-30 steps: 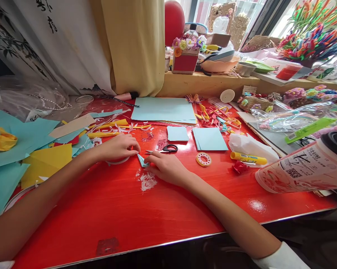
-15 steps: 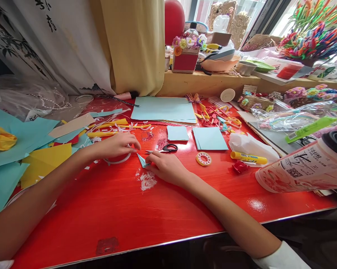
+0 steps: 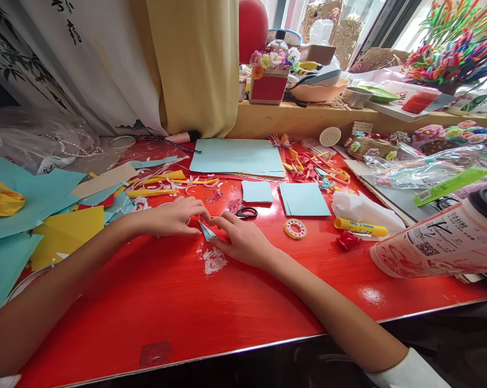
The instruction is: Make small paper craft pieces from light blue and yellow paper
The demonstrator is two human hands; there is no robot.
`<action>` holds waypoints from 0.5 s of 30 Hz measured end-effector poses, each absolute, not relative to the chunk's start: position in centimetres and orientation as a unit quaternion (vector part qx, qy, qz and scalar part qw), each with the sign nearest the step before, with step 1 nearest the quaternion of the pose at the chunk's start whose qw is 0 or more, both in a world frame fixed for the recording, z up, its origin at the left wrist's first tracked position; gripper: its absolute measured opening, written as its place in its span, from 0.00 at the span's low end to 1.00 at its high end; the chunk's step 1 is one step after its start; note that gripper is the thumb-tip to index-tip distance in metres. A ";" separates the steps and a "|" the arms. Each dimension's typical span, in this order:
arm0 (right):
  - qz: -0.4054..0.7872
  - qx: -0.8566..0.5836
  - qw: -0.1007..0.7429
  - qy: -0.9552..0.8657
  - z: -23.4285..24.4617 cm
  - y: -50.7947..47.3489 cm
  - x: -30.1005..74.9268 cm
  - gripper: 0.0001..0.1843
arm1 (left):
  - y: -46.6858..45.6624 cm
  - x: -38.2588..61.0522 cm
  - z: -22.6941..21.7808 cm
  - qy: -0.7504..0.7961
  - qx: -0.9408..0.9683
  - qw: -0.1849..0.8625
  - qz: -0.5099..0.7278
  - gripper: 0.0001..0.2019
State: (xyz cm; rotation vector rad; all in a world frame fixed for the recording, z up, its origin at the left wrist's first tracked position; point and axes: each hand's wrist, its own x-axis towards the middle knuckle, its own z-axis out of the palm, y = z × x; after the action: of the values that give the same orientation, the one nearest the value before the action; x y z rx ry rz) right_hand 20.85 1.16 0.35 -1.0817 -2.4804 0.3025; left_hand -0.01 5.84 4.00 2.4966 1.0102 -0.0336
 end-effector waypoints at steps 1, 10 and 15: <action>0.107 -0.396 0.225 -0.884 0.3 1.3 20.9 0.14 | 5.9 -0.1 4.0 0.367 0.905 0.215 -0.010 0.13; 0.021 -0.459 0.162 -0.873 0.7 2.9 22.2 0.09 | 7.8 -3.2 4.9 0.464 0.885 0.041 -0.028 0.13; -0.036 -0.480 0.084 -0.872 1.8 2.6 22.7 0.04 | 8.0 -4.1 5.2 0.493 0.869 0.012 -0.045 0.16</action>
State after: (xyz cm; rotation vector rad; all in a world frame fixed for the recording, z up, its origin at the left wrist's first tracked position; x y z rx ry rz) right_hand 22.67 2.60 1.85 -1.4338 -2.6032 -0.1085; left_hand -4.11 7.99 5.23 2.7091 1.5378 -0.1415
